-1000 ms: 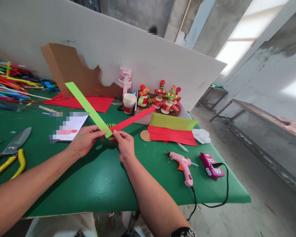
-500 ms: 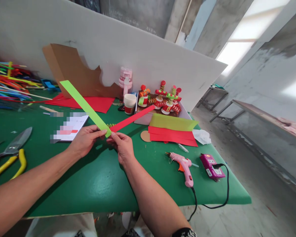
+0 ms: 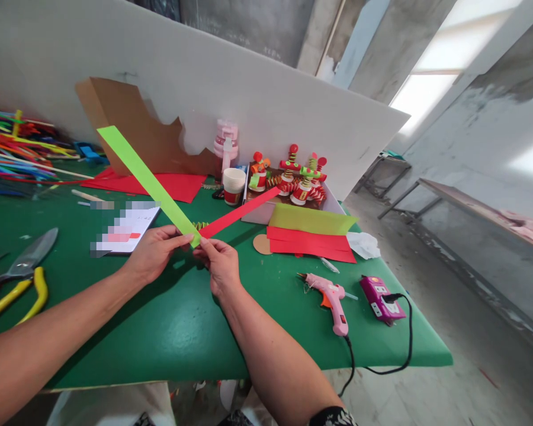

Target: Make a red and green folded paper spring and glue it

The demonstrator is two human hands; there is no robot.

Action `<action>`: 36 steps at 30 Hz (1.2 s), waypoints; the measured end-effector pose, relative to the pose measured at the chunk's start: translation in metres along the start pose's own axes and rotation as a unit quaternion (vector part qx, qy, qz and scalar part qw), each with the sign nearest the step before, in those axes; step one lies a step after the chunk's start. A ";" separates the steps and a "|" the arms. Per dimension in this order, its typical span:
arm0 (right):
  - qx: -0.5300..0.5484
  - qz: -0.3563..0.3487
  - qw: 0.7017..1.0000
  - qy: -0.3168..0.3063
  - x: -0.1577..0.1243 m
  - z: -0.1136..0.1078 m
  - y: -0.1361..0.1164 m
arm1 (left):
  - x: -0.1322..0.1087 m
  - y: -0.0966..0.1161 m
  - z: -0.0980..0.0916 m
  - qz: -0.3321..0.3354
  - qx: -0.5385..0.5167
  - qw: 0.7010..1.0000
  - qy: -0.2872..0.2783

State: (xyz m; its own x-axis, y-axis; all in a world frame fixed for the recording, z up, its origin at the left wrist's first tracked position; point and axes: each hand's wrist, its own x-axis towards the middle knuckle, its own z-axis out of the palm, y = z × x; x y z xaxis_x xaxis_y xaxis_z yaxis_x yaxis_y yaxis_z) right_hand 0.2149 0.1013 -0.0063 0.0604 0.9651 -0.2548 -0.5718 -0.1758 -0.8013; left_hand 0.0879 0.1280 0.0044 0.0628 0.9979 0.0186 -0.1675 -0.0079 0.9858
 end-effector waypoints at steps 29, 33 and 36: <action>0.003 -0.066 0.998 0.023 0.001 0.002 0.002 | -0.008 0.001 0.008 0.028 0.113 0.990 -0.075; -0.004 -0.065 0.998 0.024 0.002 0.002 0.000 | -0.010 0.003 0.008 -0.018 0.075 0.993 -0.094; -0.029 -0.075 0.996 0.029 0.001 -0.001 -0.004 | -0.011 0.008 0.008 -0.070 -0.026 0.993 -0.091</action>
State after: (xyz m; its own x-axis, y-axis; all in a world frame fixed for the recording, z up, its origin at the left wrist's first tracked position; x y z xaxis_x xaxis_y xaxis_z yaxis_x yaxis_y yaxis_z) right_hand 0.2176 0.1026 -0.0040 0.1891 0.9689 -0.1596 -0.5050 -0.0434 -0.8620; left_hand 0.0939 0.1167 0.0131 0.2652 0.9607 -0.0825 -0.1959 0.1375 0.9709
